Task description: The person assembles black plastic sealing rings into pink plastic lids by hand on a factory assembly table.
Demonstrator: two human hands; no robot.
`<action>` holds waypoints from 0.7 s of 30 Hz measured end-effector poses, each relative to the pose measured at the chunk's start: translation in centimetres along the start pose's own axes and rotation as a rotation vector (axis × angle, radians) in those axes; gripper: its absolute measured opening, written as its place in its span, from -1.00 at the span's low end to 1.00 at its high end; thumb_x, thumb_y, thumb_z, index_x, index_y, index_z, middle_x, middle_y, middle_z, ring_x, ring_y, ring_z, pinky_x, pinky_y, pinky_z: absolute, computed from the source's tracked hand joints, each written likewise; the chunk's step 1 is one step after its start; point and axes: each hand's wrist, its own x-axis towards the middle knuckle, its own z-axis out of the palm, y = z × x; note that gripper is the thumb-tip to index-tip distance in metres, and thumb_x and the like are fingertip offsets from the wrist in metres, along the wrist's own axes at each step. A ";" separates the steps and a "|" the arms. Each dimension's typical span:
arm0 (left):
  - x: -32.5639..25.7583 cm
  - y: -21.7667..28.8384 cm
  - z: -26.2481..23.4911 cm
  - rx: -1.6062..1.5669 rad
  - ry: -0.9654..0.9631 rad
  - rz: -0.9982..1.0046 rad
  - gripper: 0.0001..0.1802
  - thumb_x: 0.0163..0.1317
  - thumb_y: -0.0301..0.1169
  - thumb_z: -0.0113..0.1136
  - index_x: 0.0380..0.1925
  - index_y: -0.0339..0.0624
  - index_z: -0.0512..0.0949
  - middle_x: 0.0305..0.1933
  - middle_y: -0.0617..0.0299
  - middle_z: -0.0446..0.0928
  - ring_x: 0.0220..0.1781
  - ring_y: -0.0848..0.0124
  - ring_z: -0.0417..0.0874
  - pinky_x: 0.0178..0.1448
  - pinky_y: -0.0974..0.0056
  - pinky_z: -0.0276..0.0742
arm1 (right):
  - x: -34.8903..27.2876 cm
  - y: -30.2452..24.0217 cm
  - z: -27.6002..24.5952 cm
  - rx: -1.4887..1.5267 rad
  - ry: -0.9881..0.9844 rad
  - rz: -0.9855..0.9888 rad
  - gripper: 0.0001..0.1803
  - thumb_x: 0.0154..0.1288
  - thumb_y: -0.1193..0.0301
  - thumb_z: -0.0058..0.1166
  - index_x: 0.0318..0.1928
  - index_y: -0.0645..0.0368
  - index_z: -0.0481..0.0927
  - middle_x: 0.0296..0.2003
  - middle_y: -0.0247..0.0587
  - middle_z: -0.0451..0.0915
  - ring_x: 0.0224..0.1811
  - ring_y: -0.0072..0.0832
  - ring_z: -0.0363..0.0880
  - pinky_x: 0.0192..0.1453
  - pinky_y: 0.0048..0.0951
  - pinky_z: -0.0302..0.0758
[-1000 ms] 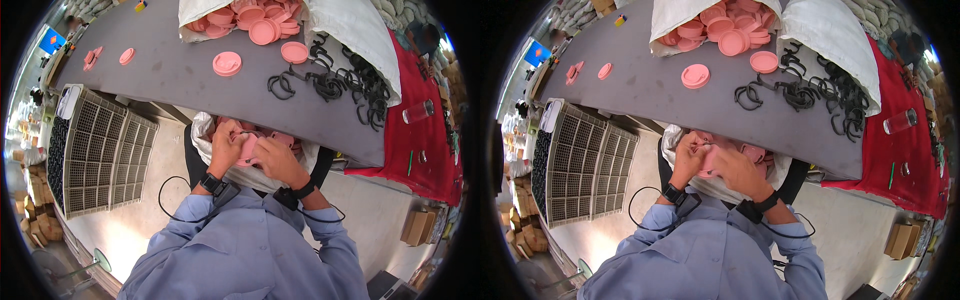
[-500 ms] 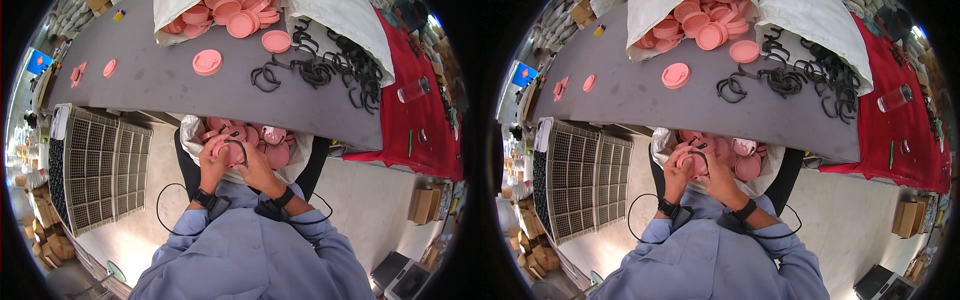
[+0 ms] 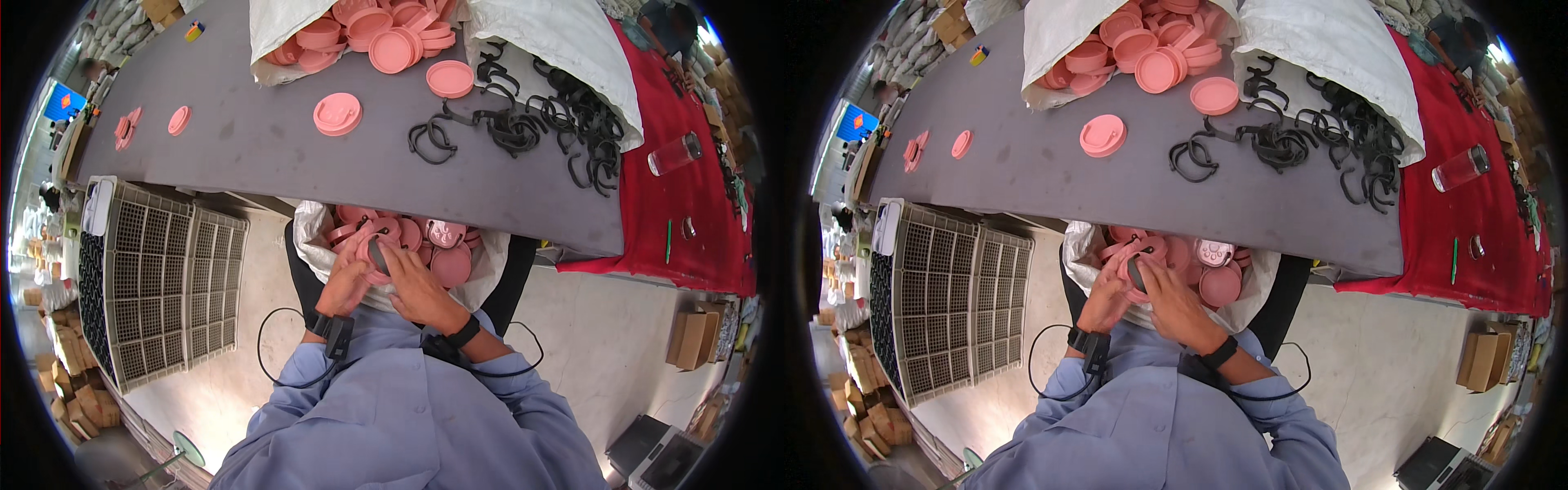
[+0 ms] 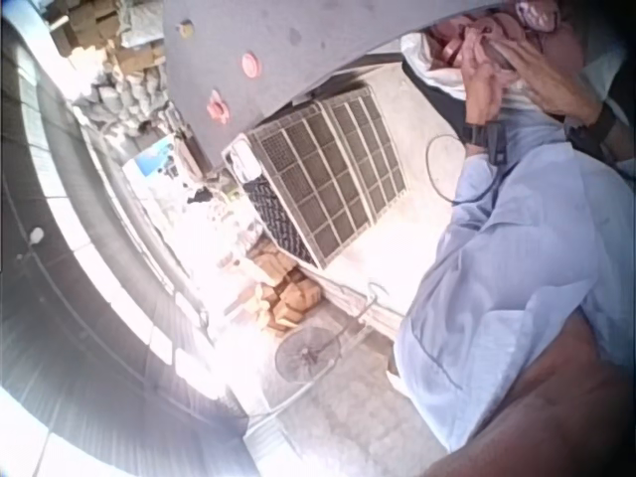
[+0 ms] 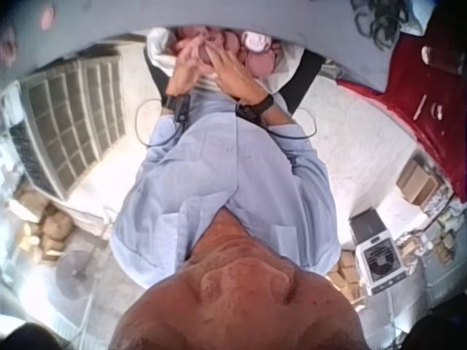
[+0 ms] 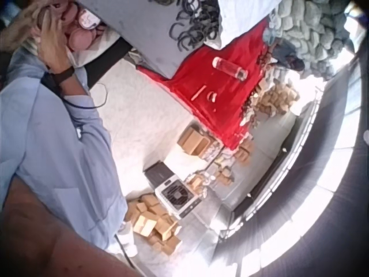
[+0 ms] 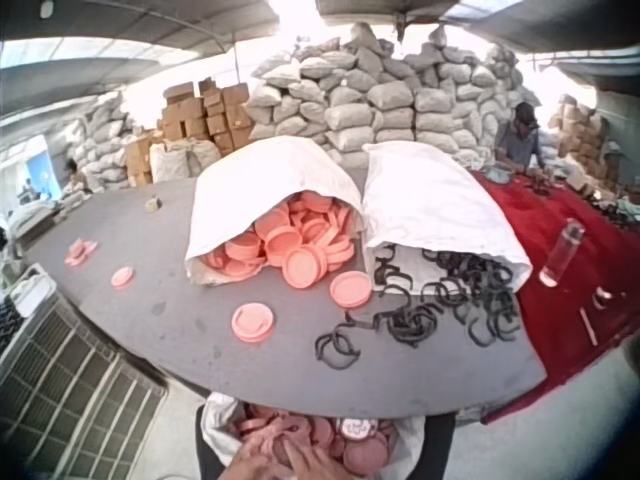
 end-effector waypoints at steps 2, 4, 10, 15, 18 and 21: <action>0.8 -0.9 1.0 -0.165 0.022 -0.020 -0.11 0.46 -0.55 0.09 0.68 -0.18 -0.12 0.60 0.09 0.17 0.54 0.27 0.38 0.51 0.11 0.47 | 0.6 0.5 0.7 -0.161 0.006 -0.040 -0.30 0.21 0.61 0.16 0.40 0.37 0.35 0.30 0.16 0.50 0.38 0.06 0.45 0.38 -0.15 0.55; 1.2 -1.4 1.7 -0.086 0.079 0.001 -0.12 0.51 -0.47 0.09 0.69 -0.13 -0.15 0.61 0.09 0.16 0.54 0.29 0.37 0.52 0.12 0.45 | 1.0 1.2 0.7 -0.322 0.010 -0.078 -0.30 0.22 0.62 0.14 0.41 0.39 0.34 0.31 0.16 0.50 0.40 0.06 0.45 0.39 -0.16 0.55; 1.4 5.5 2.3 0.804 0.089 -0.211 -0.46 0.60 -0.22 0.17 0.45 -0.21 0.39 0.10 0.13 0.67 0.04 0.39 0.78 -0.04 0.29 0.73 | 2.7 3.4 -4.0 -0.263 -0.069 -0.128 -0.62 0.27 0.49 0.05 0.09 0.34 0.51 0.16 0.05 0.56 0.33 -0.01 0.51 0.29 -0.11 0.58; 7.8 13.7 0.9 1.124 0.297 0.357 -0.57 0.53 -0.22 0.27 0.14 -0.40 0.64 -0.16 0.17 0.75 -0.11 0.40 0.77 -0.03 0.33 0.67 | -0.4 6.6 -1.6 -0.452 -0.005 0.007 -0.57 0.29 0.46 0.05 0.17 0.29 0.53 0.17 0.04 0.56 0.38 -0.07 0.46 0.37 -0.11 0.46; 15.2 17.1 -2.3 1.180 0.456 0.488 -0.37 0.34 -0.07 0.44 0.11 -0.48 0.63 0.01 -0.10 0.73 0.08 0.15 0.74 0.17 0.15 0.62 | -0.8 7.3 -1.8 -0.539 0.047 -0.020 -0.58 0.31 0.41 0.14 0.17 0.21 0.57 0.11 0.02 0.59 0.21 -0.06 0.59 0.23 -0.11 0.57; 19.2 17.9 -1.2 1.690 0.781 0.501 -0.27 0.25 0.05 0.49 0.16 -0.38 0.64 0.14 -0.17 0.66 0.23 -0.03 0.64 0.32 0.03 0.54 | 0.4 5.5 -4.2 -0.097 -0.101 0.221 -0.62 0.32 0.38 0.20 0.14 0.14 0.60 0.01 0.03 0.64 -0.02 0.01 0.70 -0.01 -0.10 0.66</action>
